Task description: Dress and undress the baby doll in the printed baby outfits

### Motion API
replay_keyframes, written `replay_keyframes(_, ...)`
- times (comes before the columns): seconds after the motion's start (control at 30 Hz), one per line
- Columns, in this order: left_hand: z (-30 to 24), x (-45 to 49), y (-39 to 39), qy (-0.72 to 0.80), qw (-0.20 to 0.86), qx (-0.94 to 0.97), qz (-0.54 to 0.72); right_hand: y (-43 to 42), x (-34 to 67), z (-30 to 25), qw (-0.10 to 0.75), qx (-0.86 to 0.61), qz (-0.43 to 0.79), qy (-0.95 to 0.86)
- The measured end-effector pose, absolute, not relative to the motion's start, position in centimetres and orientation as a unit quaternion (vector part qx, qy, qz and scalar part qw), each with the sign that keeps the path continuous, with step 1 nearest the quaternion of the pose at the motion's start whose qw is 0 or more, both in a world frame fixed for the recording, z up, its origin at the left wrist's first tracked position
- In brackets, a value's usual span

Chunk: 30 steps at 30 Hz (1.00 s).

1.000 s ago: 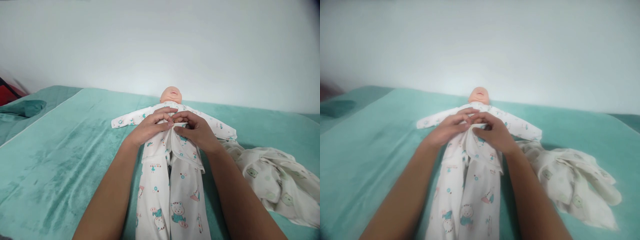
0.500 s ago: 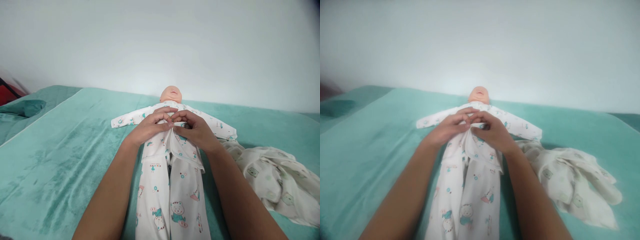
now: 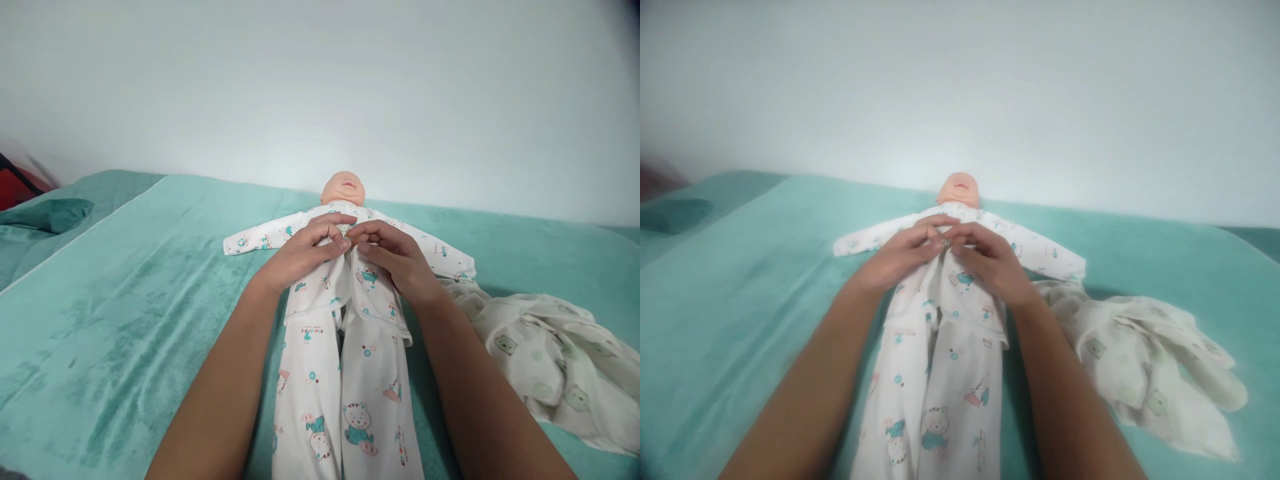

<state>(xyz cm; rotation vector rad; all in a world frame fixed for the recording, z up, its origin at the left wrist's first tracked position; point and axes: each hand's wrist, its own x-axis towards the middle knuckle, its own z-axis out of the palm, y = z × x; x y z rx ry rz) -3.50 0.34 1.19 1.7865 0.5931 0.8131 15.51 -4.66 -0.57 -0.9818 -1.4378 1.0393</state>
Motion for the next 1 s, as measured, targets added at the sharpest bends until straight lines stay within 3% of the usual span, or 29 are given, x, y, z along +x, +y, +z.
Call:
replay_keyframes(0.4, 0.0, -2.7, 0.9, 0.338, 0.444, 0.686, 0.467, -4.4, 14.5, -0.8, 0.638, -0.488, 0.305, -0.512)
replay_keyframes(0.6, 0.0, -2.3, 0.9, 0.422, 0.372, 0.703, 0.435, -3.8, 14.6, -1.2, 0.677, -0.497, 0.292, -0.458)
replay_keyframes(0.83, 0.1, -2.7, 1.7, 0.493, 0.383, 0.632, 0.459, -3.2, 14.9, -1.2, 0.537, -0.681, 0.192, -0.459)
replay_keyframes(1.0, 0.3, -4.2, 2.4, 0.565, 0.399, 0.505, 0.516, -2.8, 16.9, -1.8, 0.514, -0.695, 0.198, -0.462)
